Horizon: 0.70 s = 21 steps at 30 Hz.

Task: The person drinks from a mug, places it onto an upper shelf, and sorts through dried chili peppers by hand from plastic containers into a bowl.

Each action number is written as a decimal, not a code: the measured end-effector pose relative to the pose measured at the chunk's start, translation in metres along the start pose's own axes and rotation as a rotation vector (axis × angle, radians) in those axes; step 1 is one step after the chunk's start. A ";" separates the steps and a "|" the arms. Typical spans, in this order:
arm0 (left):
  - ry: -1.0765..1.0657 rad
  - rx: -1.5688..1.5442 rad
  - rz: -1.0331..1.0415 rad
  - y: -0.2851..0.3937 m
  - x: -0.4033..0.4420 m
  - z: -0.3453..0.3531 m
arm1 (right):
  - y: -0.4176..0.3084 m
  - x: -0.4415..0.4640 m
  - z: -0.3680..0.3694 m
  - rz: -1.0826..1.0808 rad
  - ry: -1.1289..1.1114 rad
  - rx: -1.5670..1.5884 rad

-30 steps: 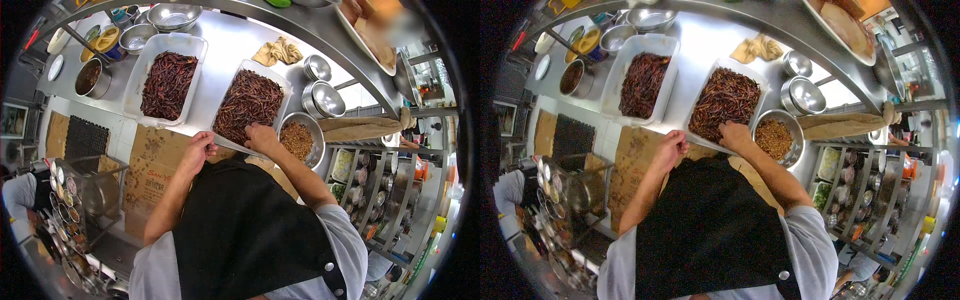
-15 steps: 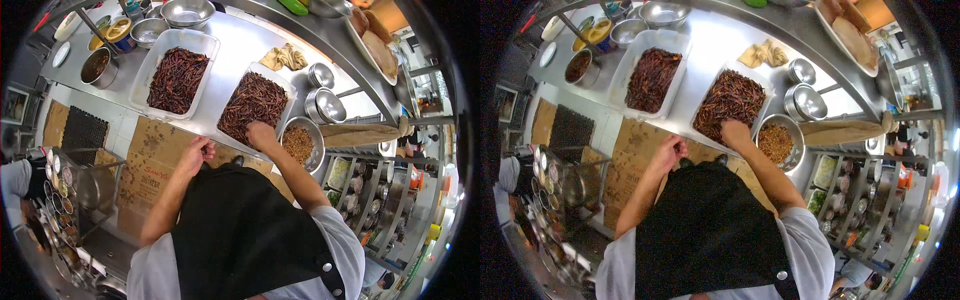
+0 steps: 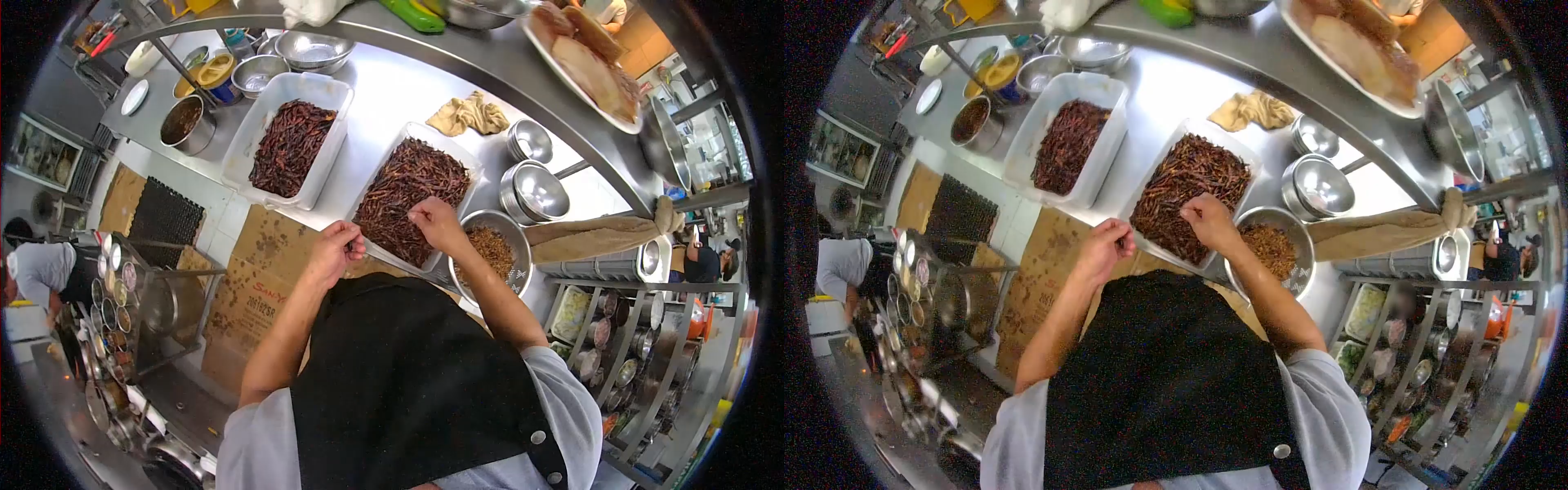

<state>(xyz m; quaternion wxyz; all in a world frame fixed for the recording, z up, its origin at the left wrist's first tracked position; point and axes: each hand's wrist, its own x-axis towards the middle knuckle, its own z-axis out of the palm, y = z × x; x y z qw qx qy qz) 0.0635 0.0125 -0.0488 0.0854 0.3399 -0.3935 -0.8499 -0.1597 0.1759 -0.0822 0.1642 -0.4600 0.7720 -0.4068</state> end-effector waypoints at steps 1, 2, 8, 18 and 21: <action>-0.025 0.083 0.023 0.001 0.008 0.010 | 0.001 0.001 -0.005 -0.010 0.005 -0.009; -0.044 0.117 0.032 0.002 0.015 0.023 | 0.001 0.002 -0.010 0.040 -0.003 0.103; -0.054 0.188 0.144 0.017 0.045 0.088 | -0.016 0.002 -0.025 0.144 -0.005 0.274; -0.116 0.033 -0.063 0.003 0.060 0.087 | -0.037 -0.008 -0.035 0.045 -0.096 0.569; -0.133 -0.160 -0.131 -0.012 0.064 0.070 | -0.044 -0.008 -0.038 0.370 -0.142 1.122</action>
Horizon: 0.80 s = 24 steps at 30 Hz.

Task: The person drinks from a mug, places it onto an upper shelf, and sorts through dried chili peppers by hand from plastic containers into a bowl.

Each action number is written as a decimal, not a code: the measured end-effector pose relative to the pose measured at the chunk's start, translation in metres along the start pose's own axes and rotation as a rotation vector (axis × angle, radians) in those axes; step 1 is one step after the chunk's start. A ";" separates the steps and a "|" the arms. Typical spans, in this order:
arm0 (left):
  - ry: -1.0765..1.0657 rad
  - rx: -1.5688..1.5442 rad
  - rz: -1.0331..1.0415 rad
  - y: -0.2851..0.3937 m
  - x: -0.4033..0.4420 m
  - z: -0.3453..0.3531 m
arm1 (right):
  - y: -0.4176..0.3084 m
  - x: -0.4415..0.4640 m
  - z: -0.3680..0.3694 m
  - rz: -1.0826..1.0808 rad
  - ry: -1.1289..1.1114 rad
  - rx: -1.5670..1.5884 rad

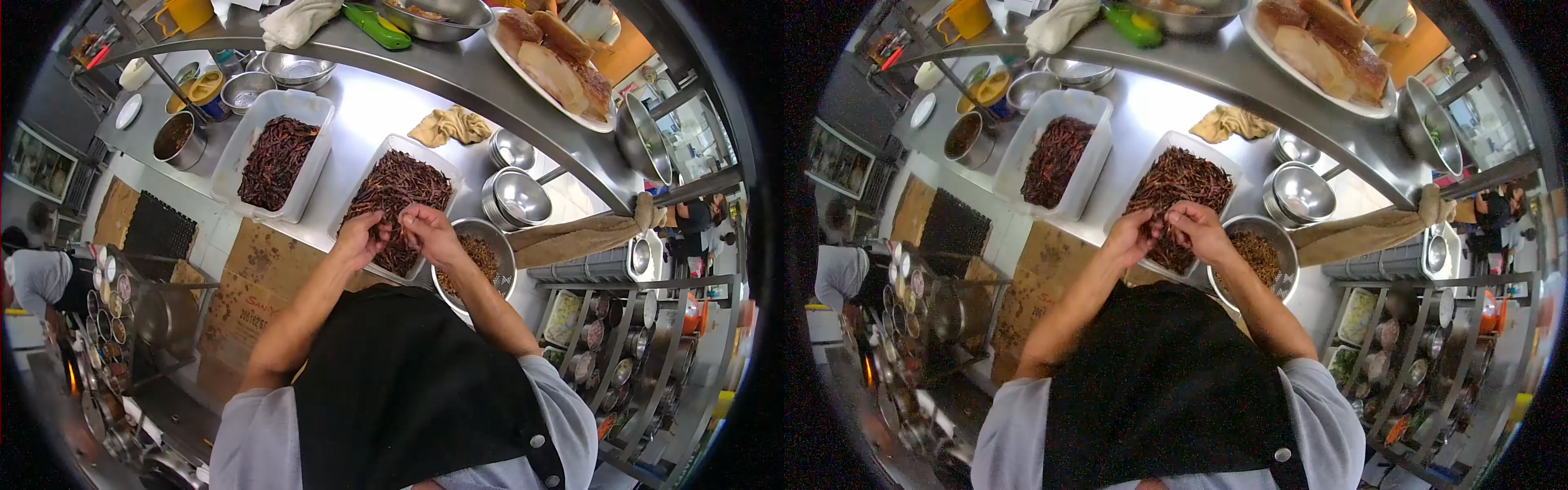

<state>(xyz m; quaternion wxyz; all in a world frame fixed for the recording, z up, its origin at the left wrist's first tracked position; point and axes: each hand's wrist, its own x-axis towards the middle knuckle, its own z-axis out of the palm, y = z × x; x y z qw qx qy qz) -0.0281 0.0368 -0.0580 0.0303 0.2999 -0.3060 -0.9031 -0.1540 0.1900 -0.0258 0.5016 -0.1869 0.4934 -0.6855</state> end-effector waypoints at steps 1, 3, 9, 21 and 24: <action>0.004 0.016 -0.002 -0.002 -0.003 -0.005 | 0.000 0.003 0.002 0.000 -0.004 0.000; 0.011 0.032 -0.009 0.002 -0.015 0.000 | 0.001 0.008 0.006 -0.022 0.119 0.094; -0.038 0.091 0.060 0.006 -0.044 0.021 | 0.021 0.022 0.012 -0.077 0.241 -0.099; 0.071 0.308 0.130 -0.006 -0.041 0.027 | 0.024 0.010 0.039 -0.121 0.398 -0.227; 0.121 0.358 0.158 -0.007 -0.042 0.034 | 0.018 0.008 0.042 -0.124 0.428 -0.259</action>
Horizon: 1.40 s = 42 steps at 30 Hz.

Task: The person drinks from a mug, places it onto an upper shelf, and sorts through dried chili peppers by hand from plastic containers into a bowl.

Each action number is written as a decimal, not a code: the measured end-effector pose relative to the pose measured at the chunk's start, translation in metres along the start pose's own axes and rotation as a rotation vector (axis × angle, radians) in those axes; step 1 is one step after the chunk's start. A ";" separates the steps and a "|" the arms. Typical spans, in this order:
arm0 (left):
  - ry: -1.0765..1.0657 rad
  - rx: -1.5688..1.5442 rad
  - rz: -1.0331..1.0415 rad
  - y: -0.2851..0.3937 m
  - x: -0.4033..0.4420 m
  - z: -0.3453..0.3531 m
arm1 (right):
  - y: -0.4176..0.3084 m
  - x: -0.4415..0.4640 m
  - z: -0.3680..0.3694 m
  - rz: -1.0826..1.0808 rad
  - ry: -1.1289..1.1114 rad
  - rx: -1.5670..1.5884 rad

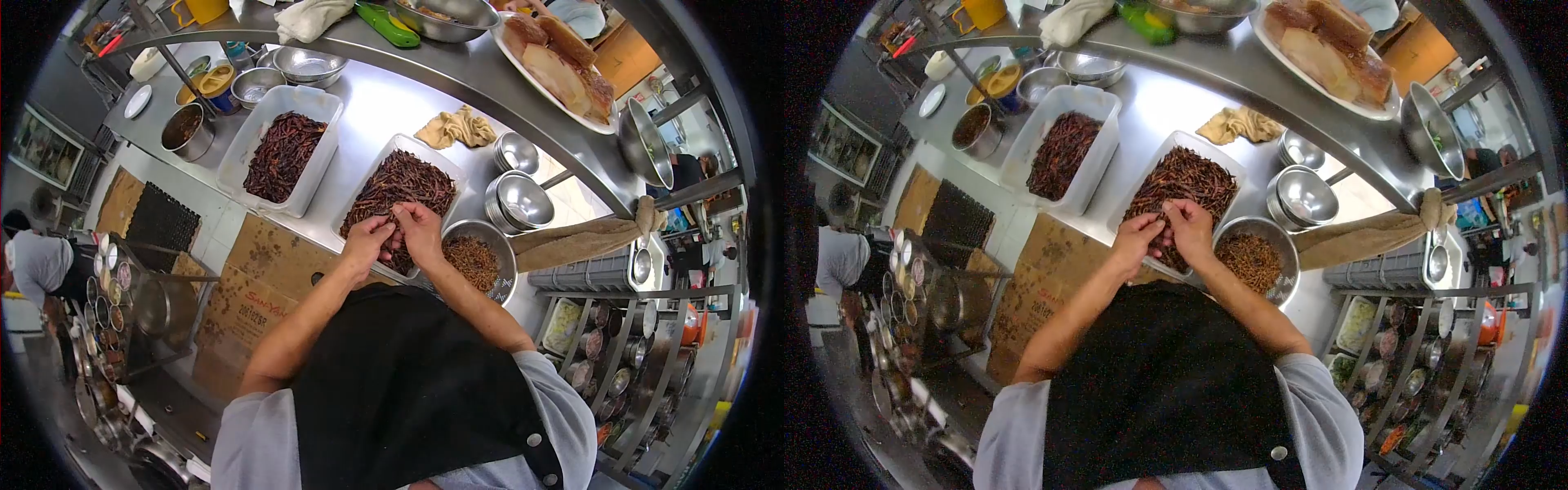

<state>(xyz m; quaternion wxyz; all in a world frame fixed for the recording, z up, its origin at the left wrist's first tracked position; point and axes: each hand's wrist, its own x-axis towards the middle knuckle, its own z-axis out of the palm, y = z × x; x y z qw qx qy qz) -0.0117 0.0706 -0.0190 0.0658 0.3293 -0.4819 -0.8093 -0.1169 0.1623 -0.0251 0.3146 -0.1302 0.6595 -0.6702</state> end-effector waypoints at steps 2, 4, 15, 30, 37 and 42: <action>0.031 0.039 0.032 -0.009 0.006 -0.004 | 0.010 0.005 -0.004 -0.041 -0.010 -0.050; 0.057 0.023 0.055 -0.016 0.012 -0.010 | 0.020 0.009 -0.012 -0.078 -0.015 -0.101; 0.065 0.231 0.162 -0.005 0.007 -0.009 | 0.017 0.008 -0.022 0.100 -0.183 -0.039; 0.223 1.057 0.823 0.000 0.003 -0.003 | 0.003 0.008 -0.028 0.245 -0.233 0.020; 0.063 0.664 0.595 -0.003 0.006 -0.006 | 0.014 0.003 -0.038 0.445 -0.261 0.653; 0.026 0.602 0.397 -0.003 0.004 -0.013 | 0.009 0.009 -0.048 0.314 -0.242 0.374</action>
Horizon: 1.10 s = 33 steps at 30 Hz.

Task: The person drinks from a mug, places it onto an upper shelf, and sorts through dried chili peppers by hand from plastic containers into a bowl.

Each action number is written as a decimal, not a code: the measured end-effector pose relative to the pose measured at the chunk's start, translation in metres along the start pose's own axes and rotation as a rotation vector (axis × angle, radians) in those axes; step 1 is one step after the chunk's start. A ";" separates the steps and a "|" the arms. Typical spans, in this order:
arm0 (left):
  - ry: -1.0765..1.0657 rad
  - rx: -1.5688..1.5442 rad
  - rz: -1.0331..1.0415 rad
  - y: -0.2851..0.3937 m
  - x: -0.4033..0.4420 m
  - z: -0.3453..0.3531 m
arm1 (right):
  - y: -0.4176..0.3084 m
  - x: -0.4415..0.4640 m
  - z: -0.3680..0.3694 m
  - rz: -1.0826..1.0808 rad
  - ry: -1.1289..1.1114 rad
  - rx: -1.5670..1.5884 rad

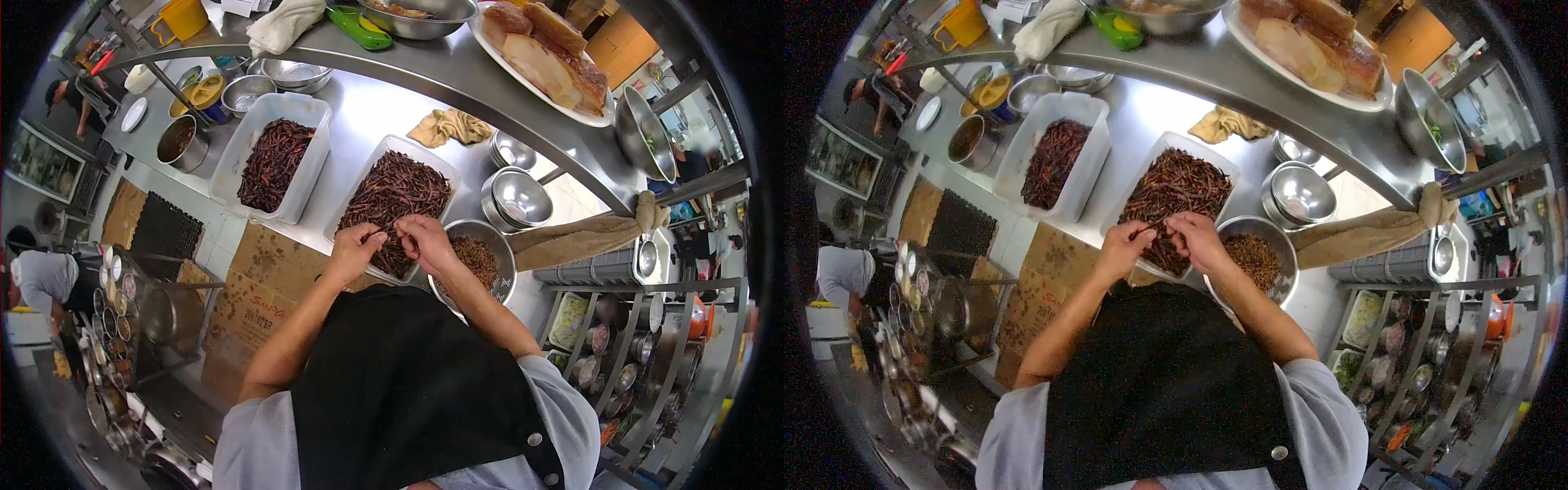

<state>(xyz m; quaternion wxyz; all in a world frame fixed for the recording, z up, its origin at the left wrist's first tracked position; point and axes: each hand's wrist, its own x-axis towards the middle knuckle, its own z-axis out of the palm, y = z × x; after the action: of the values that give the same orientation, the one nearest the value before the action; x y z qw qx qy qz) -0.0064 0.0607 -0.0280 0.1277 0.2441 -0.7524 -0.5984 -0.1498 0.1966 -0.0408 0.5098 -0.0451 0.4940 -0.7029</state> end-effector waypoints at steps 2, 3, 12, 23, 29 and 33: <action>0.010 -0.003 0.008 0.008 -0.003 0.003 | 0.001 0.002 -0.001 -0.004 0.039 -0.253; 0.010 -0.003 0.009 0.007 -0.002 0.005 | 0.000 0.002 0.001 -0.004 0.039 -0.253; -0.022 0.216 0.256 -0.006 0.000 0.002 | -0.002 0.002 -0.005 0.052 -0.079 -0.245; -0.175 -0.925 -0.311 0.009 -0.003 -0.021 | -0.037 -0.033 -0.014 -0.086 -0.015 -0.143; -0.216 -1.093 -0.381 0.012 0.003 0.001 | -0.020 -0.011 0.018 -0.177 0.034 0.065; -0.194 -0.938 -0.348 0.020 0.006 0.004 | -0.024 -0.001 0.028 -0.158 0.065 0.311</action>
<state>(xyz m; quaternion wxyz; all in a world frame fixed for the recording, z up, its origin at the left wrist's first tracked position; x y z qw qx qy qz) -0.0179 0.0642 -0.0100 0.0515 0.2254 -0.3592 -0.9042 -0.1499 0.1787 -0.0082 0.4374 0.0185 0.3905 -0.8098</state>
